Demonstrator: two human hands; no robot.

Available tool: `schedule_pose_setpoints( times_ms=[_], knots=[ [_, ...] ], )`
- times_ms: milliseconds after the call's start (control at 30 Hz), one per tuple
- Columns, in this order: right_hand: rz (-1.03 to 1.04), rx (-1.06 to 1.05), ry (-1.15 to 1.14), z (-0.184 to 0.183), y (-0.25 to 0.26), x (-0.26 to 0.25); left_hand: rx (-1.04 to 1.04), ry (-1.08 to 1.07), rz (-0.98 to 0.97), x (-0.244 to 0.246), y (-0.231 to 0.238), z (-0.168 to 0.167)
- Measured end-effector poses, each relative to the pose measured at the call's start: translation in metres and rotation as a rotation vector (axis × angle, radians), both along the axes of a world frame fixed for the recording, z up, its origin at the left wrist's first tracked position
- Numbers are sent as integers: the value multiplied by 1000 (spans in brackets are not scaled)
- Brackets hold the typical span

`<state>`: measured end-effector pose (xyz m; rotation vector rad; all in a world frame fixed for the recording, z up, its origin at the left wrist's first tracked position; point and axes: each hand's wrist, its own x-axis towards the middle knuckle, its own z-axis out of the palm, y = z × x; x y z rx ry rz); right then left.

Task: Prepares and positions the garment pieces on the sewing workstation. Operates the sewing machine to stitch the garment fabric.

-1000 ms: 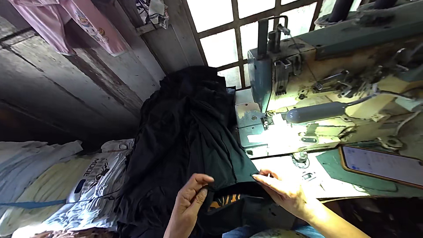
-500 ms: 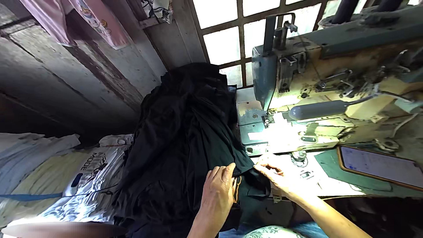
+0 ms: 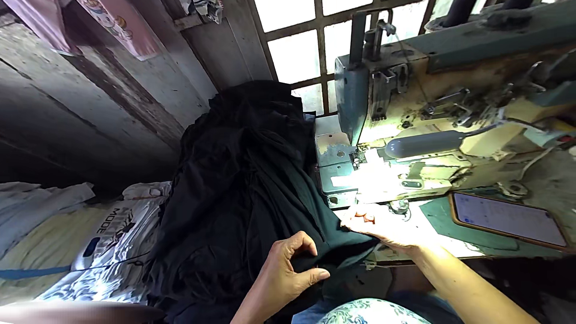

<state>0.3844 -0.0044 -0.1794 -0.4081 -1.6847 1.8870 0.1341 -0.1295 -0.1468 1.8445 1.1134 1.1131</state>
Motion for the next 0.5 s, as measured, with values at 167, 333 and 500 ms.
schedule_pose_setpoints(
  times_ms=[167,333,500],
  knots=[
    [-152,541,17,-13,-6,-6,78,127,241,12,-4,-11],
    [-324,675,90,-18,-17,-6,238,175,307,16,-7,-15],
    [-418,763,120,-23,-21,-5,544,538,493,20,-8,-19]
  ],
)
